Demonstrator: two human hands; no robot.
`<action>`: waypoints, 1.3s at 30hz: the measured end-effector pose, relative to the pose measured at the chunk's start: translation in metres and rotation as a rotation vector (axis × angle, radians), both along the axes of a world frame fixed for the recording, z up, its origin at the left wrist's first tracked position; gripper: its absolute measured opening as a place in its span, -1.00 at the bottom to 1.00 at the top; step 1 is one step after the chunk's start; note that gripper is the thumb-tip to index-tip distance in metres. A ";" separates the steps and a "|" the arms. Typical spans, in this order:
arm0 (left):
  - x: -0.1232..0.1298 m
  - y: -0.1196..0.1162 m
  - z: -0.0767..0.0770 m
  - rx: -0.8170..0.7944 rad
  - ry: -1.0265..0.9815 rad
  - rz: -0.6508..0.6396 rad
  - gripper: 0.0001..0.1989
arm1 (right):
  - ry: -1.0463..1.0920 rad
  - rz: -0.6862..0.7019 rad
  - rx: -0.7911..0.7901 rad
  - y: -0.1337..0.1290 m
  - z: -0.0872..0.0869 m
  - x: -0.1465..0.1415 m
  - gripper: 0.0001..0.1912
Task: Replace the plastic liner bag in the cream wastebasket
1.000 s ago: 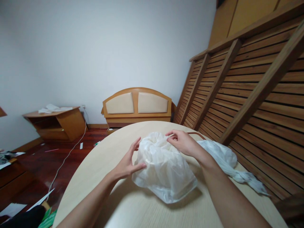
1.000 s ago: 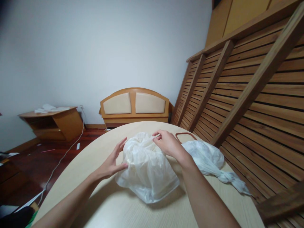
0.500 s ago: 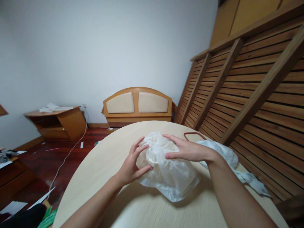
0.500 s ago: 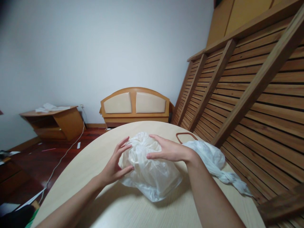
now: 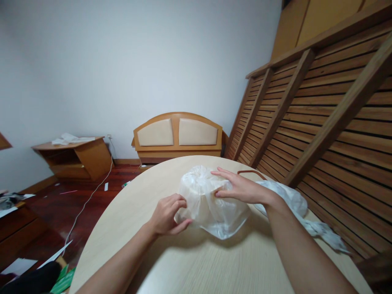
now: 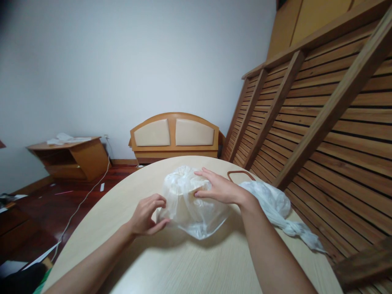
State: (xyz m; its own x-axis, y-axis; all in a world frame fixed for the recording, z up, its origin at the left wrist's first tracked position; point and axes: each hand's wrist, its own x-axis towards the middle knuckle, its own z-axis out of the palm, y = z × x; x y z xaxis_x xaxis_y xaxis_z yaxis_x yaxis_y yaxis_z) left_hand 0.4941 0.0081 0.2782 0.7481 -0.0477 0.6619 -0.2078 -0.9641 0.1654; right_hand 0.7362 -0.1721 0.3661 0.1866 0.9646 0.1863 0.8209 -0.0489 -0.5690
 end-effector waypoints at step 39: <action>0.015 0.008 -0.023 -0.216 0.389 0.512 -0.92 | -0.175 -0.285 0.122 0.017 -0.023 0.014 -0.50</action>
State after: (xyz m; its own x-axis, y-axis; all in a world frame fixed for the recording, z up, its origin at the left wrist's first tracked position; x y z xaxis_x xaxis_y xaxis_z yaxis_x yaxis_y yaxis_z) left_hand 0.5091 0.0164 0.2549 0.8267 0.4790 0.2952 0.3795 -0.8621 0.3358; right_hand 0.7497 -0.1546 0.3433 0.4003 0.8469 0.3499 0.8697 -0.2309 -0.4362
